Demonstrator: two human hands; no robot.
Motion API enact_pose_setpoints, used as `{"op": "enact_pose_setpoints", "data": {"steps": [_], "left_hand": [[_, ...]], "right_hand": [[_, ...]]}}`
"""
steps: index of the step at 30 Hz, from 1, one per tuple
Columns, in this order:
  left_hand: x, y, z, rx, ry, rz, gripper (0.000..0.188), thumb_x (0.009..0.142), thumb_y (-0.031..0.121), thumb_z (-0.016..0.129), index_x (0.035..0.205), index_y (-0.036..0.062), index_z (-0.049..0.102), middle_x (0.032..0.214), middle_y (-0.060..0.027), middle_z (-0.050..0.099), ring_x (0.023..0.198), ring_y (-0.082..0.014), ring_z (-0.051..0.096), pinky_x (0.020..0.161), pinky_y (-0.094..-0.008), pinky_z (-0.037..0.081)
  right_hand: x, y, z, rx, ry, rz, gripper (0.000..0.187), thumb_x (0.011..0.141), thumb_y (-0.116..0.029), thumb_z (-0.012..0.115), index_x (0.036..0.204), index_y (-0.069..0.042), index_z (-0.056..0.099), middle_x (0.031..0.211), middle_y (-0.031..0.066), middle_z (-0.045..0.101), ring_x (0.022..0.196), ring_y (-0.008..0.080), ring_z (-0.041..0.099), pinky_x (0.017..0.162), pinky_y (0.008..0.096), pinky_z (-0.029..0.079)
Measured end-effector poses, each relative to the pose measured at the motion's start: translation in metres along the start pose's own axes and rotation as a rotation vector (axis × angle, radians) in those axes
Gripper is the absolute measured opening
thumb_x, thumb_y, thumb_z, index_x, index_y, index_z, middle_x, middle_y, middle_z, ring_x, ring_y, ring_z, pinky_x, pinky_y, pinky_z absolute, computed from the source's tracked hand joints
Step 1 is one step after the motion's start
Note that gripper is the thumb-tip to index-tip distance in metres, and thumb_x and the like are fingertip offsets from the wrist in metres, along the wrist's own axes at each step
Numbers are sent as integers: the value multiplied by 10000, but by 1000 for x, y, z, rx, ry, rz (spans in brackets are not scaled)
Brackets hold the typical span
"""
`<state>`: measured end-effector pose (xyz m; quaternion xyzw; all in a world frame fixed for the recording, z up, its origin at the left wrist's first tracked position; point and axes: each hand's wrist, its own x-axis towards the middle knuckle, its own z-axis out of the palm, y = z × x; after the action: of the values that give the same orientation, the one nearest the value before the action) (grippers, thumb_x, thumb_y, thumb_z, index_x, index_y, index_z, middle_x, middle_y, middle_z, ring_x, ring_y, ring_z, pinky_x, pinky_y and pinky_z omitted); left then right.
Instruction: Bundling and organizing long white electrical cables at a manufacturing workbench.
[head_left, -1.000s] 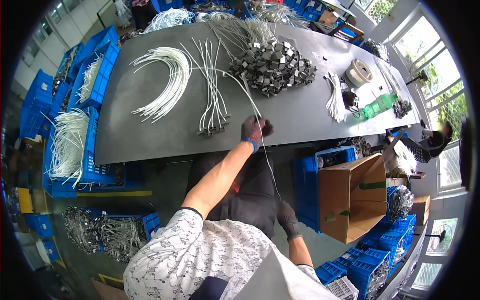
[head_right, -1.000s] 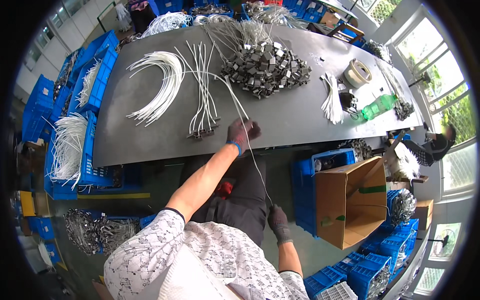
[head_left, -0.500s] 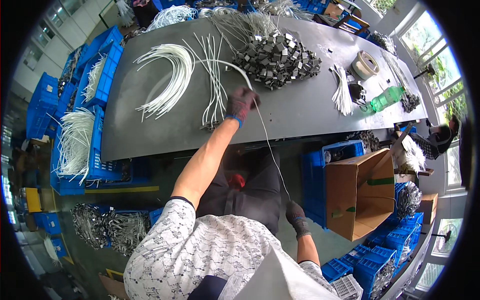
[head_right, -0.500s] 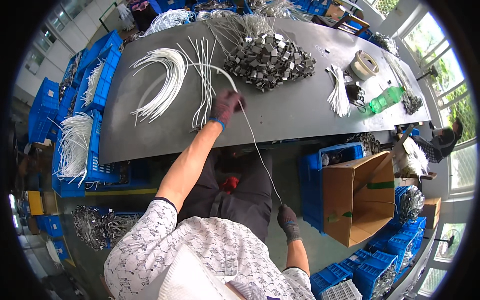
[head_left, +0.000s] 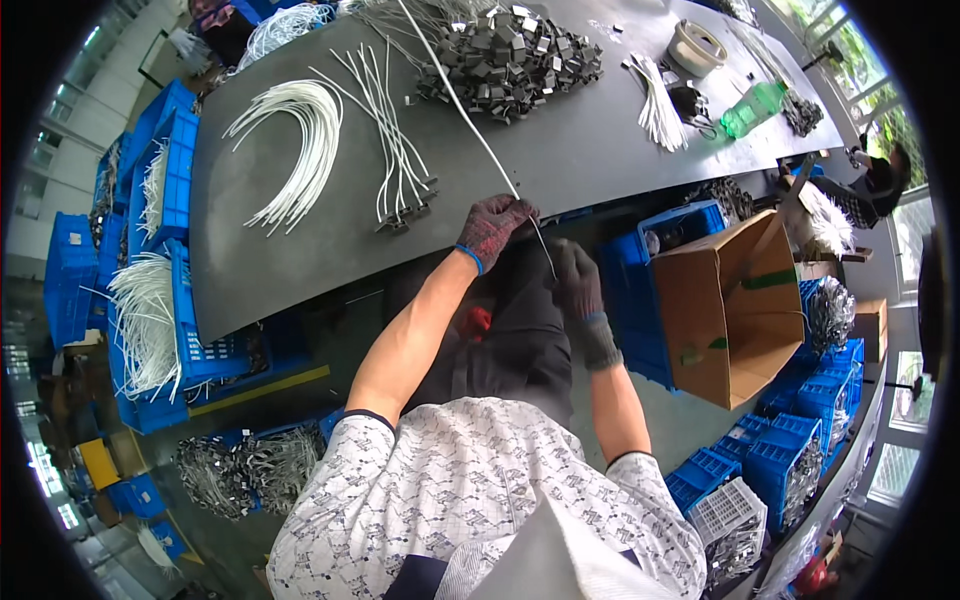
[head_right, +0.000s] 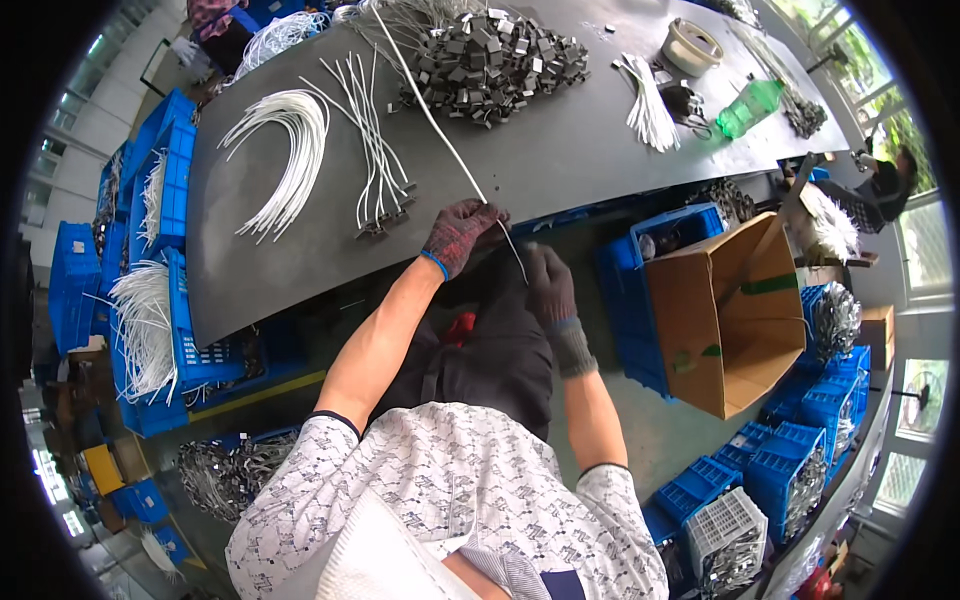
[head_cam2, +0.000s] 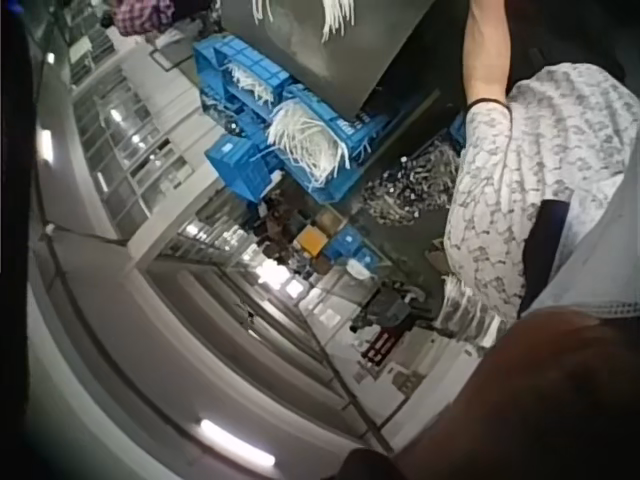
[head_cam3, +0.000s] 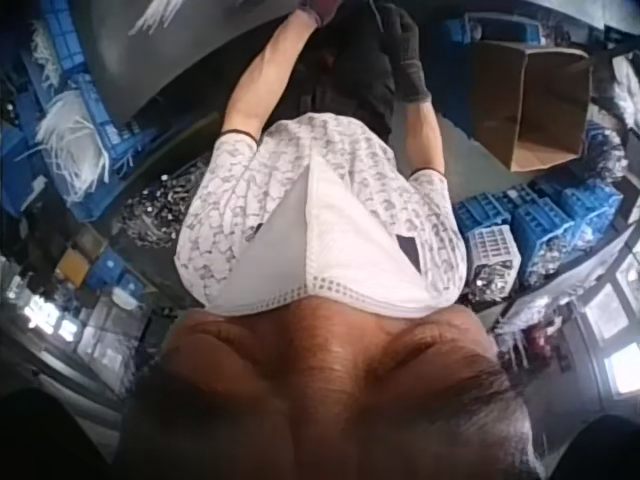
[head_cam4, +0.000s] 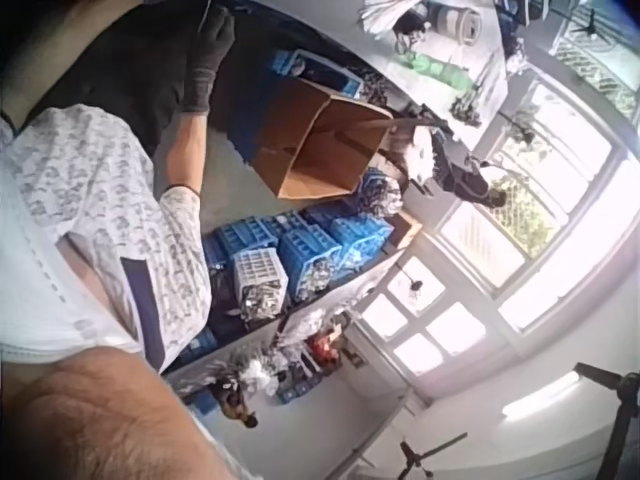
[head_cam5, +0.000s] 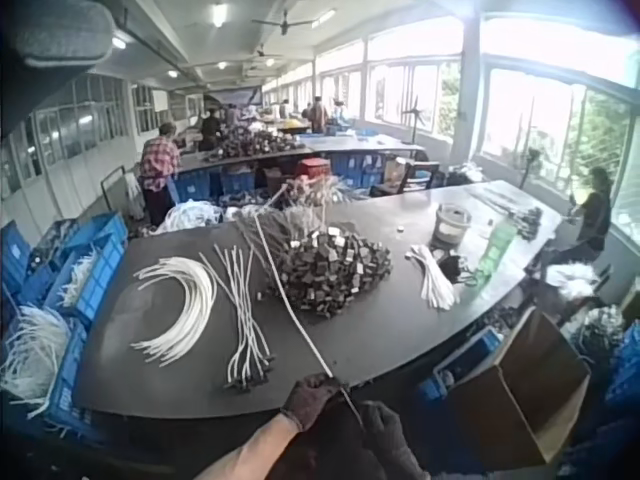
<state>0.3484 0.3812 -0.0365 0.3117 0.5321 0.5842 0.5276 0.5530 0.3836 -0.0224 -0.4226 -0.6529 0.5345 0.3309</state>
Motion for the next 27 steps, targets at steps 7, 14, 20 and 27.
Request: {"op": "enact_pose_setpoints", "data": {"steps": [7,14,20,27], "left_hand": [[-40,43,-21,319,-57,-112,232,974,232,661,1030,15,721,946,-36,719,851,-107,660,804,-272,552],[-15,37,-67,18,101,122,259,976,249,656,1057,9,714,996,-60,728,885,-136,677,839,-293,546],[-35,11,-41,372,58,217,311,967,303,657,984,-4,696,841,-48,678,809,-104,583,753,-299,488],[-9,43,-107,456,64,167,300,958,295,622,961,9,709,791,-118,701,751,-174,649,741,-328,508]], "right_hand": [[24,-10,38,312,-146,284,524,1060,-465,377,1113,-42,681,761,23,640,626,85,565,532,237,433],[37,27,49,-265,-319,-444,373,1007,-198,464,1331,-15,492,951,182,685,821,332,664,681,408,529],[59,9,72,-347,-169,-522,438,981,-192,518,1379,-25,443,955,192,689,844,378,663,716,434,530],[95,-17,101,213,-277,102,508,995,-404,508,1298,3,534,925,147,684,592,215,617,502,347,473]]}}
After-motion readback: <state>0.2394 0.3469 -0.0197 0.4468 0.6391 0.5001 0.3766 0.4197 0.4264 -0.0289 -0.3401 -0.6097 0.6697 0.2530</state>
